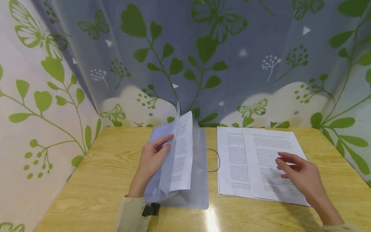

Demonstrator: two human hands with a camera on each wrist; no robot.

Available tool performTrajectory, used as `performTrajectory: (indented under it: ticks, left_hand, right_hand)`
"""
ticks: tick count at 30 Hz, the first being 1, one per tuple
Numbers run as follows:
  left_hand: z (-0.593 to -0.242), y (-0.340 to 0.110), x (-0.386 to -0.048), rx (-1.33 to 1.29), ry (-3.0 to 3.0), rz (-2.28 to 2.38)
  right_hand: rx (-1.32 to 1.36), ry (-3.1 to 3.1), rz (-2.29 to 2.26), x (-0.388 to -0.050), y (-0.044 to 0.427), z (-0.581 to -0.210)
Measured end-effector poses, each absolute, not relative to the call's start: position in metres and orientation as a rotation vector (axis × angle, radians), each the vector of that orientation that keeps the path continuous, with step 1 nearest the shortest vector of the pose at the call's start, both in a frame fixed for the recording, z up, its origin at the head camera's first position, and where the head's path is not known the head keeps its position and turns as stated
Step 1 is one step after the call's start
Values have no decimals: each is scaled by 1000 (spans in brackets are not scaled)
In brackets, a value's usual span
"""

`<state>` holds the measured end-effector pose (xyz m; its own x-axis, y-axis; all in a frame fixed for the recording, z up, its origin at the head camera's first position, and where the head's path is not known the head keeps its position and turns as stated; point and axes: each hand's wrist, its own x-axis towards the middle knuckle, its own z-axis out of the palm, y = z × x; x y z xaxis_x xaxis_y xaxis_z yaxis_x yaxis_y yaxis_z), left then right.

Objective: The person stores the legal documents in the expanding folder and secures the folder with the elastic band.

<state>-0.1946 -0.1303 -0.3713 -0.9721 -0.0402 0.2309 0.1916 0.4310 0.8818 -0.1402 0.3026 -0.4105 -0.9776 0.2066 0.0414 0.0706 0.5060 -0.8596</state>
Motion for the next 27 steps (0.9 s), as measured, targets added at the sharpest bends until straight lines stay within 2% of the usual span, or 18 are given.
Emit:
performTrajectory:
  ticks: [27]
  left_hand:
    - [-373,-133,-194,-147,-2457,-1565]
  right_hand:
    - [-456,-2596,1448,-128,351,-424]
